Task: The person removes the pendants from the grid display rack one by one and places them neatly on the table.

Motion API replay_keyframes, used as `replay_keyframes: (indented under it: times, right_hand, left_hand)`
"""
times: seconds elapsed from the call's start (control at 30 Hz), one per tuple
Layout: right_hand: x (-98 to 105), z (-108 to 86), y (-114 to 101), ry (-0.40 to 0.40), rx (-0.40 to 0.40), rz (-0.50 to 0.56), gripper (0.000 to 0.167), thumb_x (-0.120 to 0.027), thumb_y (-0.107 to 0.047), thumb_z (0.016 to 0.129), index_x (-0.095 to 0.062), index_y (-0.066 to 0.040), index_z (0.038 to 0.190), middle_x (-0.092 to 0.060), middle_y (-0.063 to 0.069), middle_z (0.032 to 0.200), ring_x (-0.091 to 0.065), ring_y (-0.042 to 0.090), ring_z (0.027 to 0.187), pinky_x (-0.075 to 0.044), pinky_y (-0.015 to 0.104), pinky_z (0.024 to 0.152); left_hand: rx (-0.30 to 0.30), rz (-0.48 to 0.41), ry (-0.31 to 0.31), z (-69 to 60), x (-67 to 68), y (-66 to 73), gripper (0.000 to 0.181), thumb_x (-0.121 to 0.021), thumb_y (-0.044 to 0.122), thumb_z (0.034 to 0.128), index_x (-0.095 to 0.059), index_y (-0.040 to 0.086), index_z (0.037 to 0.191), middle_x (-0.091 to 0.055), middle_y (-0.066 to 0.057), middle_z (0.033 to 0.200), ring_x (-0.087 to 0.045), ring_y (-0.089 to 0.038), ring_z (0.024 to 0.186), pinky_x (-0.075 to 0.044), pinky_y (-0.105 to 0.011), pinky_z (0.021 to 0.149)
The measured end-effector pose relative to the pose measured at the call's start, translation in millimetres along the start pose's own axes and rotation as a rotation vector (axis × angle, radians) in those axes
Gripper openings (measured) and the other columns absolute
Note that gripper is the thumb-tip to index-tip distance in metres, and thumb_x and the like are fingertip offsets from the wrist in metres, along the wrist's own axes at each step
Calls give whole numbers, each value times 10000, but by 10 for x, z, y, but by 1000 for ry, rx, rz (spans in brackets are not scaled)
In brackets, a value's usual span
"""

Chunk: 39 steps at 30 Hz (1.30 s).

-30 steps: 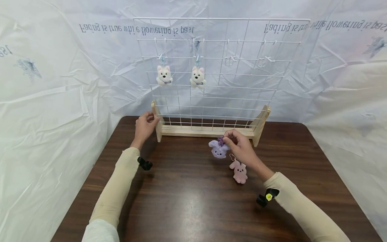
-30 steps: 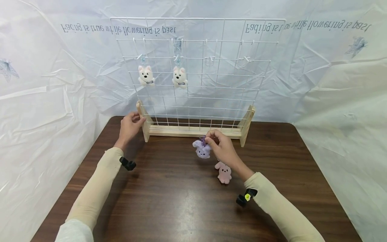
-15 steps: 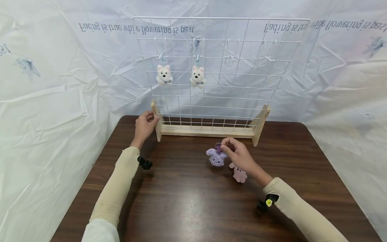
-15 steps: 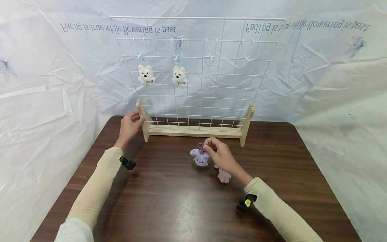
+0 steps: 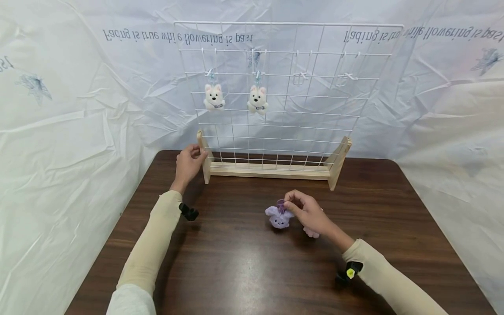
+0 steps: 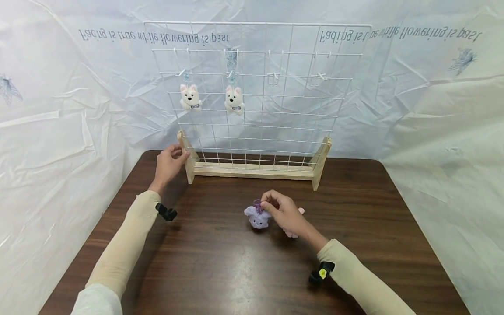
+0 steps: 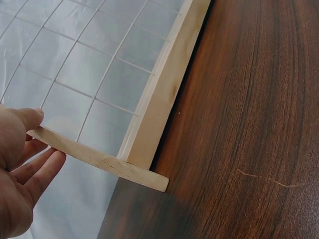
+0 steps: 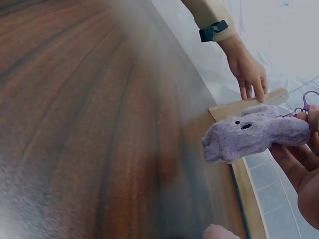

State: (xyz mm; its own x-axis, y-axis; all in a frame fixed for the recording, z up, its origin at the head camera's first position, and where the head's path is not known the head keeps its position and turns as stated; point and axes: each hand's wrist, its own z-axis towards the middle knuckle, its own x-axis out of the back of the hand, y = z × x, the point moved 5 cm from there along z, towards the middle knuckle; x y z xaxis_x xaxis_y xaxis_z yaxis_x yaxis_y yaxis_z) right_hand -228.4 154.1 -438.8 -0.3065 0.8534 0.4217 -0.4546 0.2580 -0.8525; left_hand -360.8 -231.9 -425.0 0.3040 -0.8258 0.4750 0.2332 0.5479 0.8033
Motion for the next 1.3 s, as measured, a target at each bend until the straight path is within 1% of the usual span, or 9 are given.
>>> replay_keyframes:
  times: [0.23, 0.4, 0.53, 0.67, 0.83, 1.03, 1.13, 1.2, 1.3]
  right_hand:
    - [-65, -65, 66, -22, -25, 10, 82, -620, -118, 1024, -621, -37, 1014, -606, 41, 871, -504, 56, 676, -431, 210, 558]
    - [-104, -75, 140, -49, -38, 54, 46, -588, -85, 1039, -618, -69, 1009, -644, 68, 918, -569, 79, 730, -484, 214, 602]
    - [-114, -49, 179, -58, -35, 83, 51, -581, -77, 1042, -610, -48, 1013, -659, 94, 937, -608, 92, 760, -515, 220, 629]
    - [-99, 2, 214, -54, -42, 71, 59, -593, -75, 1036, -615, -26, 1013, -664, 108, 933, -613, 92, 753, -518, 219, 631]
    - [-75, 85, 291, -61, -95, 36, 63, -623, -60, 1016, -638, 0, 1011, -679, 122, 928, -626, 99, 752, -533, 214, 651]
    - [-82, 155, 377, -95, -141, -13, 85, -619, -42, 1015, -648, 31, 1048, -701, 176, 962, -668, 212, 817, -561, 240, 689]
    - [-88, 189, 340, -112, -150, -40, 86, -610, -29, 1018, -645, 45, 1044, -700, 201, 961, -663, 287, 829, -548, 235, 679]
    - [-87, 208, 239, -124, -150, -56, 84, -609, -22, 1017, -646, 51, 1038, -694, 208, 955, -650, 317, 821, -527, 220, 667]
    - [-98, 238, 182, -141, -146, -69, 77, -608, -15, 1015, -645, 50, 1036, -685, 207, 950, -628, 319, 793, -495, 209, 642]
  left_hand:
    - [4, -3, -6, 3, -1, -14, 461, -692, 278, 996, -599, -19, 1336, -683, -228, 1278, -701, -356, 1129, -574, -507, 934]
    - [10, 7, -6, 7, 2, -17, 467, -686, 283, 999, -595, -22, 1340, -681, -227, 1282, -701, -354, 1129, -573, -503, 936]
    - [9, 4, -7, 7, 4, -13, 456, -685, 271, 1000, -596, -22, 1338, -682, -229, 1280, -701, -356, 1130, -571, -507, 939]
    - [-3, 3, -8, -2, 6, -6, 454, -688, 275, 999, -603, -18, 1335, -687, -226, 1271, -705, -356, 1118, -578, -507, 924]
    - [-17, 1, -14, -2, 8, 2, 465, -695, 282, 995, -608, -8, 1349, -692, -222, 1263, -717, -358, 1087, -594, -507, 885]
    - [-17, -2, -12, -13, 9, 11, 464, -694, 284, 995, -610, -11, 1343, -696, -222, 1255, -718, -358, 1083, -594, -506, 883]
    - [-20, -5, -11, -18, 10, 18, 458, -691, 273, 997, -609, -18, 1340, -696, -225, 1253, -717, -361, 1085, -593, -508, 885]
    - [-18, -7, -9, -16, 9, 22, 457, -697, 273, 993, -612, -13, 1339, -696, -223, 1255, -717, -359, 1085, -594, -505, 884]
    - [-15, -11, -9, -7, 12, 23, 454, -703, 269, 989, -614, -7, 1338, -692, -222, 1263, -715, -357, 1093, -593, -503, 890]
